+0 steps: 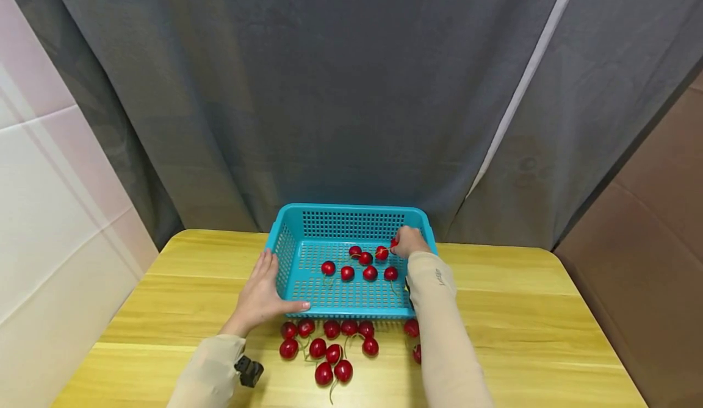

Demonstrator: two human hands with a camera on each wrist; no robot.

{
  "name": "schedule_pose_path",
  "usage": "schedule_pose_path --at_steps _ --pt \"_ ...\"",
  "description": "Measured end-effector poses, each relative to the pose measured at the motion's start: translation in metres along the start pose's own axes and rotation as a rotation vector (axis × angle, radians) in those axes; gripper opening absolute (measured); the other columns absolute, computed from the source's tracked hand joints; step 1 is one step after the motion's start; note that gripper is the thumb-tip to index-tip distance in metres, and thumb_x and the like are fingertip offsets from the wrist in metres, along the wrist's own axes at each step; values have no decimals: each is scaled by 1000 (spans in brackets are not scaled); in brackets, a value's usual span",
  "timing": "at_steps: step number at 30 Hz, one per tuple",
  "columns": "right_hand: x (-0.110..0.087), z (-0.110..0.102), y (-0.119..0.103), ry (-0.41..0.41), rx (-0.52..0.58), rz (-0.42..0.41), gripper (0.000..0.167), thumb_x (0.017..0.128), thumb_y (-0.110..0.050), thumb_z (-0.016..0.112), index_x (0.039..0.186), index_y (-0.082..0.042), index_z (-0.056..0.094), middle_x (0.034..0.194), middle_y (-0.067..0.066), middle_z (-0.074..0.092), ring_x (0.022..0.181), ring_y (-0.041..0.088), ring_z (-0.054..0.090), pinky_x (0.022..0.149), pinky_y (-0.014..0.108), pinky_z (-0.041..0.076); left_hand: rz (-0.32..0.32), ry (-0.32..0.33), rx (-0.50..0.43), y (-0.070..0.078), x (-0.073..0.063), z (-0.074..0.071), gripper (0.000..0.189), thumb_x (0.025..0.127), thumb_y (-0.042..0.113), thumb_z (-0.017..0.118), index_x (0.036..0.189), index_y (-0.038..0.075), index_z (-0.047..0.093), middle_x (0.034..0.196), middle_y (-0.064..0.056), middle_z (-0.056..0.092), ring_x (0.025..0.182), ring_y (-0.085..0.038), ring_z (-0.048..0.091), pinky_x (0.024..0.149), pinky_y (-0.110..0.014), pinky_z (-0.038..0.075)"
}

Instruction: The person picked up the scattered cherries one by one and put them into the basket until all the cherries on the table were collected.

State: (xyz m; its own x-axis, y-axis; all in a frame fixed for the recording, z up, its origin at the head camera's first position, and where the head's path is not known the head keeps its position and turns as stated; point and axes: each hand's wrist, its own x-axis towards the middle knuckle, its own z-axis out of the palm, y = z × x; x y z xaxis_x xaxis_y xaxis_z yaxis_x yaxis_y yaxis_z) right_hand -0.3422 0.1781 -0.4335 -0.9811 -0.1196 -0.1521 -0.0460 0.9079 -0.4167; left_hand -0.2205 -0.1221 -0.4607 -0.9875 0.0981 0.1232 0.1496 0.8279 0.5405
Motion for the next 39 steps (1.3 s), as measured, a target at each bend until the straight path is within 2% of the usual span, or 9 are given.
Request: schedule_pose_path --at_steps 7,12,18,22,25,28,34,39 --pt "-3 -1 2 7 -10 -14 19 83 -11 64 96 3 60 96 16 60 83 25 51 62 32 47 3 4 -5 1 0 1 128 52 63 76 140 -10 17 149 -22 5 138 -36 4 108 -51 18" --pt "-6 -5 0 6 -1 -28 20 82 -10 64 97 3 61 96 16 60 84 25 52 67 34 50 3 3 -5 0 0 0 128 52 64 75 139 -10 18 149 -22 6 138 -36 4 108 -50 18" --pt "-10 -13 -3 21 23 -142 23 83 -9 62 101 6 60 94 17 62 77 25 55 69 37 49 -7 -3 7 -2 0 0 127 53 63 76 139 -11 19 149 -22 6 138 -36 4 108 -50 17" --pt "-18 -19 -8 51 94 -233 25 84 -9 60 103 6 60 96 18 62 86 28 57 76 41 49 -10 -6 1 -3 0 0 127 53 63 75 139 -11 18 149 -22 5 138 -36 3 108 -50 17" --pt "-29 -24 -12 88 157 -284 25 84 -10 60 103 6 60 100 19 62 92 30 57 81 43 49 -12 -9 -2 -3 0 0 128 53 63 76 139 -10 18 150 -22 5 138 -36 3 109 -50 16" --pt "-45 -29 -16 129 207 -319 26 84 -12 60 105 5 60 102 20 62 92 30 59 81 43 49 -12 -15 1 -2 1 0 127 53 63 75 139 -10 18 150 -22 5 138 -36 4 108 -50 17" --pt "-89 -33 -18 207 290 -338 30 85 -14 62 111 0 58 110 17 60 99 32 57 84 44 49 0 -2 3 -1 3 0 127 53 64 75 139 -10 18 149 -23 6 137 -37 4 108 -51 17" --pt "-125 -29 -13 272 308 -394 30 83 -12 65 110 -1 60 108 13 60 96 28 57 82 43 50 4 -3 7 -2 4 1 127 53 64 74 139 -10 18 149 -23 6 137 -37 4 108 -51 17"
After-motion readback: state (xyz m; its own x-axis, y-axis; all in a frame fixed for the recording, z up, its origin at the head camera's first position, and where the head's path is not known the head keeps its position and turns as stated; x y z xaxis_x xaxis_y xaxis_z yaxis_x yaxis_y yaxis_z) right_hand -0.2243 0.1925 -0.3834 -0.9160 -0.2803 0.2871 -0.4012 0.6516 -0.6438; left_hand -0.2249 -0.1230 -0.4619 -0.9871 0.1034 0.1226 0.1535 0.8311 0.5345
